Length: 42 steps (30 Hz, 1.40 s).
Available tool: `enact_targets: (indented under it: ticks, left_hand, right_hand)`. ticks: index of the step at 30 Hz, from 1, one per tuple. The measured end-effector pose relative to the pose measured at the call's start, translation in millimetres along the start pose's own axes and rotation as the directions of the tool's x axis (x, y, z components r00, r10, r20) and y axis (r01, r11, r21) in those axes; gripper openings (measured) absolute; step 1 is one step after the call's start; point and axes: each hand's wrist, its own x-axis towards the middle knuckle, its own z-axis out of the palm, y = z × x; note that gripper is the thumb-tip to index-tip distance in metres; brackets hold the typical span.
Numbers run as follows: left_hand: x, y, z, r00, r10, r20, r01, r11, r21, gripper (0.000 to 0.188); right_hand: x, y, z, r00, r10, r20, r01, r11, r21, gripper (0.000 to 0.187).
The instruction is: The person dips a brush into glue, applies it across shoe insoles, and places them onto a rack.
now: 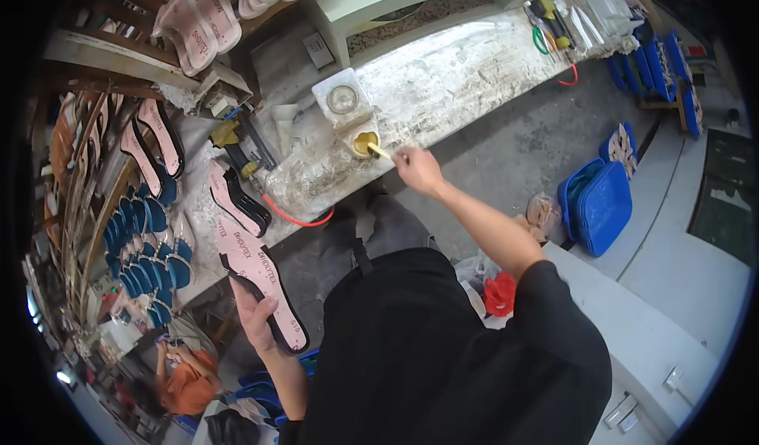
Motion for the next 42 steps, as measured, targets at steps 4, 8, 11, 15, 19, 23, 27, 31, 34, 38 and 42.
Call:
enact_targets:
  ticks: [4,8,11,15,19,23,27,31,34,38,42]
  left_hand:
    - [4,-35,4,0.997,-0.082,0.012,0.083,0.995,-0.057,0.100]
    - [22,-76,-4,0.978,-0.174,0.111,0.172,0.985,0.025,0.100]
    - [36,-110,-17,0.966,-0.196,0.167,0.195,0.981,0.024,0.100]
    - [51,-152,-26,0.927,-0.275,0.254,0.311,0.944,-0.114,0.100]
    - [54,-119,39,0.883,-0.203,0.422,0.263,0.961,-0.088,0.104]
    - [33,-51,80,0.875,-0.088,0.475,0.205,0.958,-0.201,0.113]
    - [6,-7,81,0.893,-0.088,0.441,0.187,0.965,-0.186,0.115]
    - [-17,13,70,0.889,-0.111,0.444,0.185,0.974,-0.127,0.118]
    - [-31,21,64,0.878,-0.067,0.474,0.119,0.990,-0.081,0.117]
    - [-47,34,67,0.874,-0.041,0.484,0.112,0.986,-0.120,0.113]
    - [-60,38,55,0.858,-0.042,0.512,0.108,0.989,-0.100,0.108]
  right_hand:
    - [-31,-18,-4,0.999,0.030,-0.041,-0.026,0.995,0.099,0.026]
    - [-23,1,37,1.000,-0.022,-0.008,0.023,0.941,0.338,0.028]
    - [-60,14,8,0.980,-0.050,0.192,-0.041,0.896,0.442,0.024]
    - [-115,-51,-90,0.940,0.010,0.342,-0.241,0.729,0.641,0.021]
    - [-113,-97,-98,0.878,-0.454,0.154,0.375,0.851,0.369,0.021]
    - [-76,-134,-128,0.684,-0.729,0.016,0.719,0.678,0.154,0.022]
    - [-108,-183,-149,0.400,-0.908,0.124,0.915,0.403,0.002,0.032]
    - [-118,-196,-150,0.255,-0.965,0.066,0.964,0.259,0.057,0.043]
    - [-113,-216,-154,0.173,-0.985,0.017,0.984,0.174,0.040,0.042]
    - [-121,-225,-160,0.148,-0.980,0.130,0.987,0.155,0.045,0.036]
    - [-90,-236,-164,0.354,-0.928,-0.118,0.935,0.349,0.062,0.030]
